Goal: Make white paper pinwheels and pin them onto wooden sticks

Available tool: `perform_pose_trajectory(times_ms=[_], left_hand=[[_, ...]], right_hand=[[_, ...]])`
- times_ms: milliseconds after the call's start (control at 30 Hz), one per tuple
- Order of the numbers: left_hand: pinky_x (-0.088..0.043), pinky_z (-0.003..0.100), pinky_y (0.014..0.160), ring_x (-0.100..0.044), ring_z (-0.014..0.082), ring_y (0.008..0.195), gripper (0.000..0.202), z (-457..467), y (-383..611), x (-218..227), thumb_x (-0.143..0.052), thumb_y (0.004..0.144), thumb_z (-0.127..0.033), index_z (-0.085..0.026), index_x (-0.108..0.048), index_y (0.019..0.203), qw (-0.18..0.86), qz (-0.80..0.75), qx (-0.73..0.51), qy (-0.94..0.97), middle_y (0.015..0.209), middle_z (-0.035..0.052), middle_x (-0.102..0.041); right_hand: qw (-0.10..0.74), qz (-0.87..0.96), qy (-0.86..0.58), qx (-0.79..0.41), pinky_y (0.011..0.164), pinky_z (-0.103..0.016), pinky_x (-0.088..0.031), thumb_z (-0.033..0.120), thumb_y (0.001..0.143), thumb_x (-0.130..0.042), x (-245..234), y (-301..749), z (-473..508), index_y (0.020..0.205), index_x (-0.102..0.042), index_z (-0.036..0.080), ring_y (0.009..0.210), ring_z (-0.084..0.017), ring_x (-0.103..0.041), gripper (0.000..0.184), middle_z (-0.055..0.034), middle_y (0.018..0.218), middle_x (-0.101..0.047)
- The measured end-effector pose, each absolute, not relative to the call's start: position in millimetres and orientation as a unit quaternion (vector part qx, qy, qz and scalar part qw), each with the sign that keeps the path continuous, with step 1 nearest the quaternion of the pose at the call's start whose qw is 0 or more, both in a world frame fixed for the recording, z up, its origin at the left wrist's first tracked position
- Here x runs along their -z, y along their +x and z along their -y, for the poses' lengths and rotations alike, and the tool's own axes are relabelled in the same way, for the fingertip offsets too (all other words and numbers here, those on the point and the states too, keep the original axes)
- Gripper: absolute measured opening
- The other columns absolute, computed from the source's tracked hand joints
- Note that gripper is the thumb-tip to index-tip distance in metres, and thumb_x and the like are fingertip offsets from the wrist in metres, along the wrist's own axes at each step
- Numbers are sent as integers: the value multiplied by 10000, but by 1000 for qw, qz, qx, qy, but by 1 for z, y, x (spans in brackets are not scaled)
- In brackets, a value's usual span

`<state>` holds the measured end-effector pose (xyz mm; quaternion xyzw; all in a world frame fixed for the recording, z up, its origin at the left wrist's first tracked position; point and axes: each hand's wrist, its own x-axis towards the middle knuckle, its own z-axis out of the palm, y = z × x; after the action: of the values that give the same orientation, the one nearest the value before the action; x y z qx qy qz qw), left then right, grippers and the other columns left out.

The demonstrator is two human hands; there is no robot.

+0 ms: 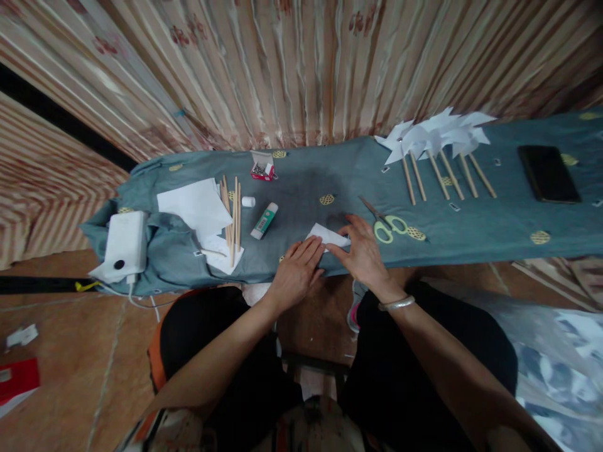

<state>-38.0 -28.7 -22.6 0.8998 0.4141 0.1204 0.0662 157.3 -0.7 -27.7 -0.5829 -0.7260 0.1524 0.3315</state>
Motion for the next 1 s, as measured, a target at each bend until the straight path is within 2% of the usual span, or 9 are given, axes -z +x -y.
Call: perform_pose_trajectory(times_ms=[100, 333, 467, 600, 733, 867, 1000], left_hand=[[-332, 454, 1161, -383, 268, 1434, 517, 31, -42, 23, -500, 957, -255, -78, -418, 1435, 59, -409, -116, 903, 1511, 182, -450], [-384, 463, 1131, -423, 273, 1409, 497, 47, -71, 20, -511, 941, -214, -87, -447, 1418, 37, -434, -101, 895, 1487, 181, -481], [-394, 481, 1125, -431, 285, 1403, 486, 55, -84, 18, -503, 942, -202, -80, -457, 1410, 34, -441, -99, 892, 1476, 187, -493], [-397, 489, 1124, -424, 297, 1406, 485, 61, -89, 16, -499, 941, -199, -62, -460, 1404, 35, -447, -98, 889, 1480, 201, -482], [-400, 500, 1123, -423, 288, 1408, 497, 65, -90, 15, -491, 937, -194, -99, -447, 1423, 42, -455, -106, 883, 1484, 193, -479], [-393, 530, 1125, -418, 301, 1411, 500, 67, -88, 14, -507, 925, -189, -118, -453, 1418, 65, -468, -121, 873, 1484, 186, -482], [-376, 533, 1141, -423, 292, 1408, 463, 69, -87, 14, -504, 939, -226, -131, -485, 1391, 114, -486, -165, 851, 1469, 178, -501]], right_hand=[[324, 728, -585, -150, 1110, -532, -365, 424, 880, -604, 32, 162, 2, 920, -618, 185, 1346, -354, -438, 242, -210, 1365, -543], [333, 720, -587, -161, 1125, -546, -342, 288, 873, -574, 41, 175, 3, 904, -603, 207, 1366, -336, -420, 91, -180, 1388, -530], [332, 724, -583, -163, 1128, -529, -343, 229, 872, -530, 42, 178, 4, 883, -599, 205, 1352, -323, -438, 74, -190, 1359, -548], [337, 728, -575, -162, 1122, -528, -350, 218, 877, -494, 42, 177, 3, 881, -590, 203, 1348, -321, -441, 98, -199, 1332, -560], [351, 729, -562, -171, 1113, -534, -353, 219, 878, -473, 40, 177, 3, 884, -589, 203, 1335, -310, -457, 117, -195, 1308, -579], [366, 718, -555, -207, 1082, -529, -383, 288, 826, -576, 35, 179, 2, 870, -610, 211, 1294, -309, -507, 94, -164, 1312, -589], [374, 700, -553, -254, 1062, -512, -394, 245, 759, -607, 29, 182, -1, 798, -622, 222, 1262, -293, -545, 48, -125, 1292, -613]])
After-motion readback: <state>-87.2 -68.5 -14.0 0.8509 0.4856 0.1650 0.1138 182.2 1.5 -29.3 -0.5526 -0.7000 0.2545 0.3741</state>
